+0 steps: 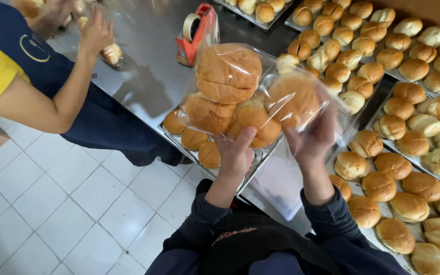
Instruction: The person picks up bread rolls from a tray and places them into plastic bags by hand.
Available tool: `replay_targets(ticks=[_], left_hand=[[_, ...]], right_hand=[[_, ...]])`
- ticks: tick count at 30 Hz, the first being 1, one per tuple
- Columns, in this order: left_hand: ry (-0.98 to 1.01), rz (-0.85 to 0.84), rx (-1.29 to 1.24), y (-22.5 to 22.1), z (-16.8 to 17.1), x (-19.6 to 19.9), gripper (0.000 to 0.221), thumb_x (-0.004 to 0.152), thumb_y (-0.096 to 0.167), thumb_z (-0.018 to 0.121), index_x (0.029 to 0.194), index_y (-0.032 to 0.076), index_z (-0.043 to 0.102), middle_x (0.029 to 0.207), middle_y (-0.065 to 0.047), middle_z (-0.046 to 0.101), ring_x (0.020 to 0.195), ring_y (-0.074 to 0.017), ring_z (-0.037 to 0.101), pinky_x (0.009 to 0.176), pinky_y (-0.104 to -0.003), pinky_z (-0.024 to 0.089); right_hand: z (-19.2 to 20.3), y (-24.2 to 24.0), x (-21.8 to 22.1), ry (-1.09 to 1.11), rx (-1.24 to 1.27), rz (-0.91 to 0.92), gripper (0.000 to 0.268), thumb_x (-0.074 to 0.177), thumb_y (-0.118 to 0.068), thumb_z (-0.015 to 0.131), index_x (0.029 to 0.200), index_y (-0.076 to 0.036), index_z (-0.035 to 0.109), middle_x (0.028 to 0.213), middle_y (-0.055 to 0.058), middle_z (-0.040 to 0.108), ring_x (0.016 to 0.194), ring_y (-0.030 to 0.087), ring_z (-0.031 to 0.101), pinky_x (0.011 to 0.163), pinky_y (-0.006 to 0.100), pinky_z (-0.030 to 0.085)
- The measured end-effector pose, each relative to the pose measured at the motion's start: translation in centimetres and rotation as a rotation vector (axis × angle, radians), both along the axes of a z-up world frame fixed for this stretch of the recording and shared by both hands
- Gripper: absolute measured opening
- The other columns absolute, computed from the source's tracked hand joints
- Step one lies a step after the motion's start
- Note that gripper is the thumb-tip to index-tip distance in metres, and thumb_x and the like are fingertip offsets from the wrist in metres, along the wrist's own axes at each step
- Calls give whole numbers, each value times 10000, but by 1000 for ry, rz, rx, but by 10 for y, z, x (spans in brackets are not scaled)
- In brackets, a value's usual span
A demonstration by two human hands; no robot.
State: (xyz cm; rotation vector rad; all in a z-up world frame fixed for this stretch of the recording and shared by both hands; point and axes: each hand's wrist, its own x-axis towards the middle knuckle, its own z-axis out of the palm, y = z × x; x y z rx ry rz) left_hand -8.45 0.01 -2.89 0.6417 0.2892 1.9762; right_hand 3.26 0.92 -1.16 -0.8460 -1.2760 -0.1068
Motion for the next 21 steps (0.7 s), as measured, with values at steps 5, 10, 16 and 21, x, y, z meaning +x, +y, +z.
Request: replay_targets(ticks=[5,10,16,21], left_hand=[[63,-85,0,14,2,-30,882,590,-122,750,1335,86,325,1177,-233,531,1040,-343,578,876,-461,512],[168,-86,-69,28,10,-53,845,615,-58,788,1315,35,325,1114,-166,557,995,-243,579,855,-429,523],[-164,-781,29,32,-19,-127,965,671,838,295,1411,220,272,1469,57,268,1373,-141,212,1171,-323,121],[-298,-865,-236,5,-54,-156,941,702,801,313,1413,187,271,1465,13,270,1364,-177,227,1158,-348,147]], right_hand=[[37,-8,-20,-150,10,72,433,638,31,866,978,99,606,838,196,621,788,237,606,767,369,497],[41,6,-45,-305,-26,-117,369,685,-94,856,944,64,647,756,214,594,662,371,594,645,380,485],[15,0,-13,-478,-453,178,473,670,-308,719,1072,-67,661,986,146,628,811,320,627,746,379,493],[24,-6,-71,-506,-659,431,432,704,-114,711,1120,-30,630,1034,165,621,839,320,602,818,400,471]])
